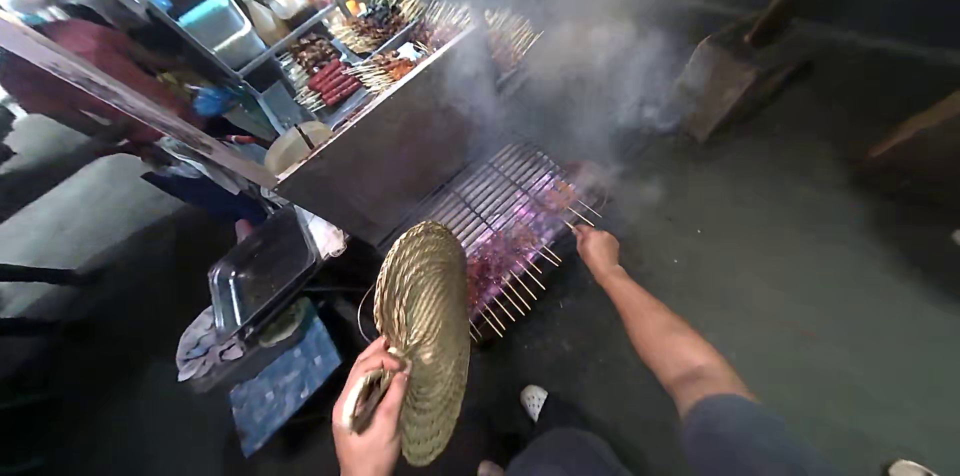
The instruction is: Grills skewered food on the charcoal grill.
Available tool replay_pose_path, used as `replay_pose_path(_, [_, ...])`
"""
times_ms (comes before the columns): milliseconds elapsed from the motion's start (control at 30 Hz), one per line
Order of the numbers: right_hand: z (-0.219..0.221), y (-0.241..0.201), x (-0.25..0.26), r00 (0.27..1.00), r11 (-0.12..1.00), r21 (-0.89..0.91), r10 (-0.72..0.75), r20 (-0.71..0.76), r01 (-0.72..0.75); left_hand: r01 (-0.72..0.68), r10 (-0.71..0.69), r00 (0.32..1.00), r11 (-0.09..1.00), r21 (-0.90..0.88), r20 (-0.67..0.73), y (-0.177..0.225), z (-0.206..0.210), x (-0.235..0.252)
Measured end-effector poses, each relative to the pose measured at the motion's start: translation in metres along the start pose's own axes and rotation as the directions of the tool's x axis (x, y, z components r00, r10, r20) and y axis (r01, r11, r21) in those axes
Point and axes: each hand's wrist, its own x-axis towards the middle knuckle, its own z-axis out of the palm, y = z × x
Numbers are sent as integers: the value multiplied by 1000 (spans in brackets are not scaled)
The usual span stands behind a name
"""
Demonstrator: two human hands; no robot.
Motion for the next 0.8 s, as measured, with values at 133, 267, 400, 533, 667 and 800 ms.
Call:
replay_pose_path(133, [12, 12, 1, 973, 780, 594, 85, 216, -200, 0, -1, 1000, 1000, 12, 11, 6, -11, -7])
replay_pose_path(267, [20, 14, -3, 924, 624, 702, 92, 372, -345, 15, -15, 1000, 1000, 18, 4, 5, -13, -10])
replay_pose_path(400, [24, 11, -4, 896, 647, 658, 94, 433, -386, 13, -13, 1000, 1000, 12, 5, 4, -10, -10])
replay_pose_path(533, [21, 12, -3, 916, 729, 596, 109, 387, -338, 7, -8, 1000, 1000, 9, 4, 5, -11, -11])
replay_pose_path(667, [20, 16, 3, 958, 832, 506, 99, 271, -229, -7, 8, 1000, 999, 33, -14, 2, -13, -10])
replay_pose_path(800, [20, 18, 7, 960, 915, 376, 38, 276, -144, 26, -28, 999, 999, -32, -38, 3, -7, -7])
